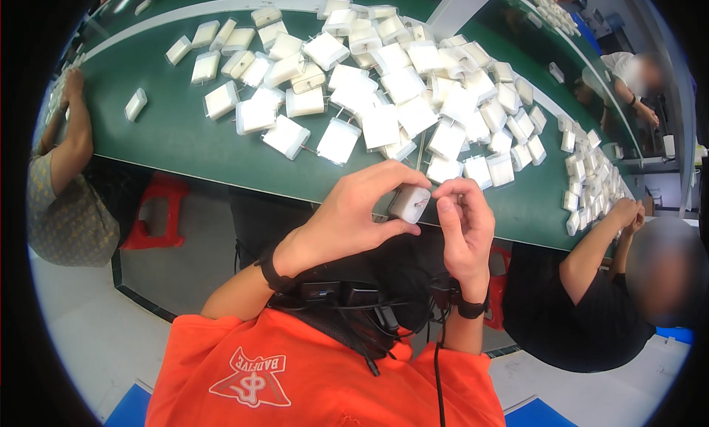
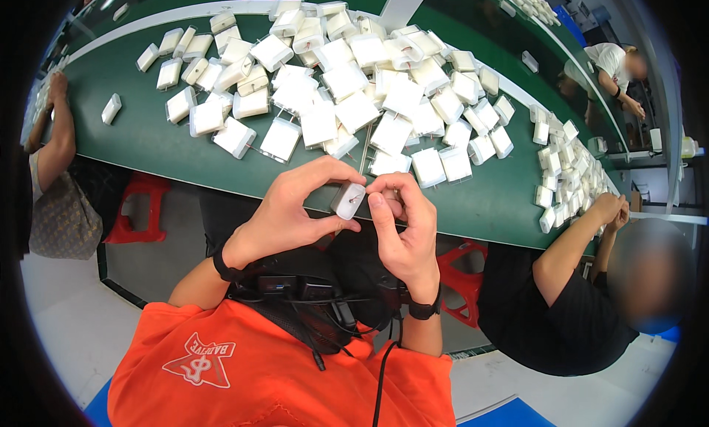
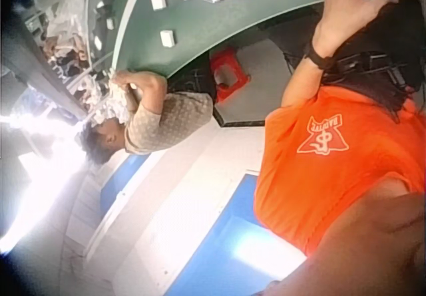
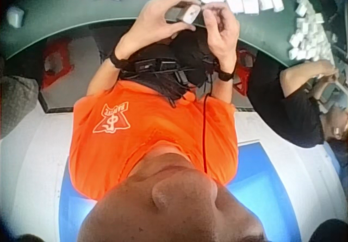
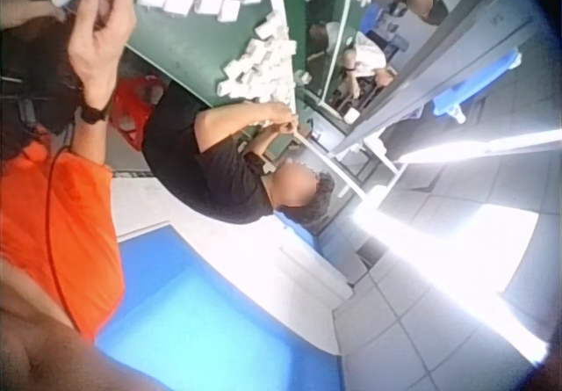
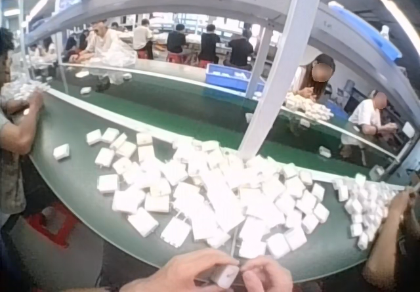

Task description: Assembling small plastic components for electronic chargers on a factory line.

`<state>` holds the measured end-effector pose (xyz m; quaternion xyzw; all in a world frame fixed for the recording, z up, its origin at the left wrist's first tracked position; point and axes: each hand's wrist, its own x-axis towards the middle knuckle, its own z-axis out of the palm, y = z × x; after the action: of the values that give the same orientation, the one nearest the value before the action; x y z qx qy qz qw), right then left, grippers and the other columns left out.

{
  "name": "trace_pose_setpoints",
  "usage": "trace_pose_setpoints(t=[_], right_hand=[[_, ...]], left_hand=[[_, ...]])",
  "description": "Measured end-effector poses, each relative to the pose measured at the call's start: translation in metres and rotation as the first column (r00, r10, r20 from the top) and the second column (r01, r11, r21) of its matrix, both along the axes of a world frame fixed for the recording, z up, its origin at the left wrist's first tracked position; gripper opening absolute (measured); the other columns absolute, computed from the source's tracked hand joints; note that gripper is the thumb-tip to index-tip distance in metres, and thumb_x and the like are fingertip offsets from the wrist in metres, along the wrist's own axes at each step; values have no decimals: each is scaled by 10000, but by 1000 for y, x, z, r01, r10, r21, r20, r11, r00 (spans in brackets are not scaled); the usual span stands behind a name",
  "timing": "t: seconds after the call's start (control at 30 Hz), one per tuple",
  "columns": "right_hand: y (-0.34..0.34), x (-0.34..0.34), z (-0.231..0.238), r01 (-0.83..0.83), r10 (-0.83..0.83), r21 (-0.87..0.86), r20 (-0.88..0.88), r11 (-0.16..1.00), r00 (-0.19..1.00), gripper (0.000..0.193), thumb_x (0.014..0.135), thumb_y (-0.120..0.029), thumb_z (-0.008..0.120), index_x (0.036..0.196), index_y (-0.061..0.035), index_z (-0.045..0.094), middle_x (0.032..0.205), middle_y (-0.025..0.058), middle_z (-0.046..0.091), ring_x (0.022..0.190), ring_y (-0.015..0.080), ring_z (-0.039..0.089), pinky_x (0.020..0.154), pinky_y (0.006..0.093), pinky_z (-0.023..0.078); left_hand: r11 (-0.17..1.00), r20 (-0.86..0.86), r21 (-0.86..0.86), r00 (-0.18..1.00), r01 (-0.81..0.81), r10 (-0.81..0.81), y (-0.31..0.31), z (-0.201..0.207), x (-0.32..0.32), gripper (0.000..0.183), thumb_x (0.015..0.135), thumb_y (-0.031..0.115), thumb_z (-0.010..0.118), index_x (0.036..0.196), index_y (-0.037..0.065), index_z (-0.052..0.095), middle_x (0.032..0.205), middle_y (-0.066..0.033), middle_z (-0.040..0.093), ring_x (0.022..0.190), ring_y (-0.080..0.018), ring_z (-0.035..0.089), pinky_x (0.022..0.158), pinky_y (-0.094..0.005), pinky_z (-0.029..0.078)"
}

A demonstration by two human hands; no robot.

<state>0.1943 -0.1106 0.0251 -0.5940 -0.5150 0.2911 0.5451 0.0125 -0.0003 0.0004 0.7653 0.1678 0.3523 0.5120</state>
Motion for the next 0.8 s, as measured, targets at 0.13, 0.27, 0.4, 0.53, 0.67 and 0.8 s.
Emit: trace_pose_setpoints(t=[0.13, 0.27, 0.4, 0.53, 0.67, 0.8], right_hand=[[4, 4, 6, -45, 48, -27, 124, 999, 991, 96, 1026, 1, 715, 1120, 9, 699, 769, -45, 450, 672, 45, 352, 585, 248, 303], [8, 4, 3, -88, 88, -6, 163, 996, 983, 111, 1008, 20, 728, 1116, -1, 713, 780, -50, 419, 672, 48, 337, 578, 251, 293], [7, -2, 3, -28, 30, -16, 136, 999, 990, 68, 1017, 24, 707, 1081, 12, 686, 774, -50, 414, 669, 44, 335, 574, 243, 297], [7, 0, -2, 22, -19, -33, 71, 999, 997, 42, 1031, 22, 683, 1068, 20, 663, 753, -57, 406, 662, 41, 335, 575, 235, 302], [4, -3, 10, 22, -4, -125, 137, 992, 991, 34, 1050, 11, 665, 1077, 26, 653, 736, -62, 400, 661, 33, 346, 583, 224, 316], [4, -8, 15, 71, -51, -157, 126, 985, 991, 30, 1058, 9, 660, 1078, 32, 654, 737, -56, 397, 668, 30, 343, 587, 221, 322]], left_hand=[[999, 26, -46, 1000, 4, -2, 0, 0, 0, 549, 758, 7, 960, 1246, 19, 709, 1175, -102, 733, 1084, -252, 759, 960, -353, 600], [999, 32, -52, 999, 7, -6, 1, -1, 0, 564, 743, 52, 965, 1238, 40, 694, 1171, -127, 736, 1066, -349, 732, 915, -406, 587], [999, 17, -22, 999, 29, -29, 2, 5, -3, 575, 752, 28, 973, 1260, 15, 703, 1201, -112, 729, 1105, -259, 754, 985, -359, 597], [996, 21, -60, 998, 62, -60, 3, 5, -3, 559, 775, 0, 940, 1276, 10, 694, 1222, -120, 726, 1154, -267, 746, 1008, -367, 596], [999, -3, 8, 999, 32, -32, 3, 2, -4, 540, 793, -41, 895, 1289, 8, 688, 1242, -123, 719, 1179, -276, 743, 1036, -375, 599], [996, -13, -59, 998, 60, -61, 4, 2, -4, 553, 794, -83, 850, 1312, 13, 679, 1280, -131, 711, 1190, -286, 741, 1070, -383, 598]])
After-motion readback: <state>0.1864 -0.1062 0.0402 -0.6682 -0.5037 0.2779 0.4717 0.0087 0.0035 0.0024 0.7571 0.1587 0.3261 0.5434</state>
